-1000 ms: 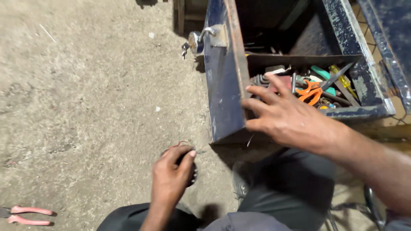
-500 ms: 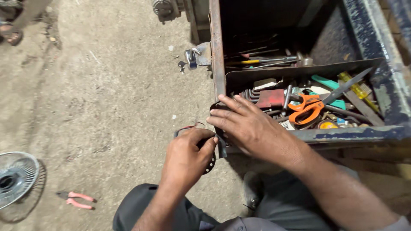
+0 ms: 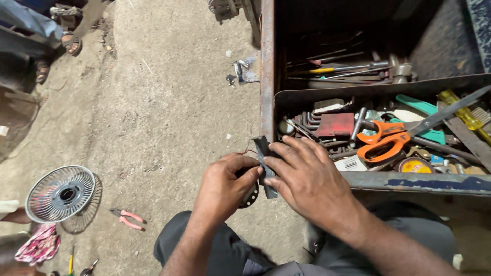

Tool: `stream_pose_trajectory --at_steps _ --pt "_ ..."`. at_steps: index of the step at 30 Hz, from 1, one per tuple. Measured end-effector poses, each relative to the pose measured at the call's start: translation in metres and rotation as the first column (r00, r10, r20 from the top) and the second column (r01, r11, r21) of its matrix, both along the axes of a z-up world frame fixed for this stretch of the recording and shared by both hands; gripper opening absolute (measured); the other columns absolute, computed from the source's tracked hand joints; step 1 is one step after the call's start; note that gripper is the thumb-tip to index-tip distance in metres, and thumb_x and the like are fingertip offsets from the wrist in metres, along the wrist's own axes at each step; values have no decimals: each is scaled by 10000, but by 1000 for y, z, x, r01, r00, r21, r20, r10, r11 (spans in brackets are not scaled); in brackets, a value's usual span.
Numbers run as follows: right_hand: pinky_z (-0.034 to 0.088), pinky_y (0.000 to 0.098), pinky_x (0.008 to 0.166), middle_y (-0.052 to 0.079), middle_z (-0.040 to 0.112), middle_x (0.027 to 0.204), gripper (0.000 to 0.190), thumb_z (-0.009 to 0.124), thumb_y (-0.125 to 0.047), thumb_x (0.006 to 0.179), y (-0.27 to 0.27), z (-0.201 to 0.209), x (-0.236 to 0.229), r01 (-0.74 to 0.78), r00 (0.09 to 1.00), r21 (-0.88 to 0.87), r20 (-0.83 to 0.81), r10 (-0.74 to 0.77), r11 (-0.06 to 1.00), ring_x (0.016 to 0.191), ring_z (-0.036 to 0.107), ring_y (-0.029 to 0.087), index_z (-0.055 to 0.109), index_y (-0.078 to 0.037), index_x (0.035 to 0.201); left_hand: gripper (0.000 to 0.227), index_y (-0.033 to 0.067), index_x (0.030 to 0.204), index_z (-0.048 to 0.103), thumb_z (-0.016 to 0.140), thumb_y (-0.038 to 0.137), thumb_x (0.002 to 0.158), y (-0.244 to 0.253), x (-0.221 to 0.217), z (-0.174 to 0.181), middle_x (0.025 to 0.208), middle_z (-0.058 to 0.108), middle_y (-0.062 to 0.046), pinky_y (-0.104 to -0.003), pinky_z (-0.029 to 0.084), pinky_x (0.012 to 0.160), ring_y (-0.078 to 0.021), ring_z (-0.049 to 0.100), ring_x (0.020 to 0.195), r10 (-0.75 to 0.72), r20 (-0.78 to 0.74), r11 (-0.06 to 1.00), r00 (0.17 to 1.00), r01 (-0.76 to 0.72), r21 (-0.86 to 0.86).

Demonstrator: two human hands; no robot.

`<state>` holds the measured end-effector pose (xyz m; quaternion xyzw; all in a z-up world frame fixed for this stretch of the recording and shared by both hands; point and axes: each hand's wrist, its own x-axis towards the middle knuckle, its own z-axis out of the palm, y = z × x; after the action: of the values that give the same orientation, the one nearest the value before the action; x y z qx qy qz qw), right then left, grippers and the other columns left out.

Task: The person assembles a small electrical motor component by hand, connecting wires and fitting the internal parts while seated on the floor near a tool chest.

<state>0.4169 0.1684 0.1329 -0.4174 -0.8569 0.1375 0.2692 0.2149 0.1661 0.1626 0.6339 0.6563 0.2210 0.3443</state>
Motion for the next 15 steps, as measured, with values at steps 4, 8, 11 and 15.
stream_pose_trajectory --at_steps 4,8,11,15 --pt "351 523 1106 138 588 1299 583 722 -422 840 2 3 0 30 999 -21 22 -29 999 1305 480 338 634 -92 1311 168 54 936 784 794 186 833 -1 4 7 833 742 -114 -362 571 712 -258 728 783 -37 -89 993 995 47 112" --pt "352 531 1059 201 571 1313 677 706 -482 789 6 5 -1 57 995 23 76 -59 998 1271 481 382 597 -128 1355 150 69 910 786 798 188 820 -3 14 14 808 726 -105 -371 567 651 -263 730 738 -5 -159 997 987 17 79" --pt "344 531 1064 231 547 1352 734 696 -517 754 9 5 -2 96 991 -20 98 -94 995 1288 475 388 591 -121 1362 155 76 905 782 793 201 812 0 20 19 811 720 -99 -373 570 612 -261 736 704 21 -167 1000 986 -19 17" --pt "337 542 1076 241 530 1386 762 694 -520 757 7 3 -3 91 986 -39 142 -85 995 1308 467 389 569 -89 1372 167 81 886 782 799 228 809 6 22 21 820 724 -103 -381 575 631 -271 739 724 3 -237 1000 972 -6 -11"
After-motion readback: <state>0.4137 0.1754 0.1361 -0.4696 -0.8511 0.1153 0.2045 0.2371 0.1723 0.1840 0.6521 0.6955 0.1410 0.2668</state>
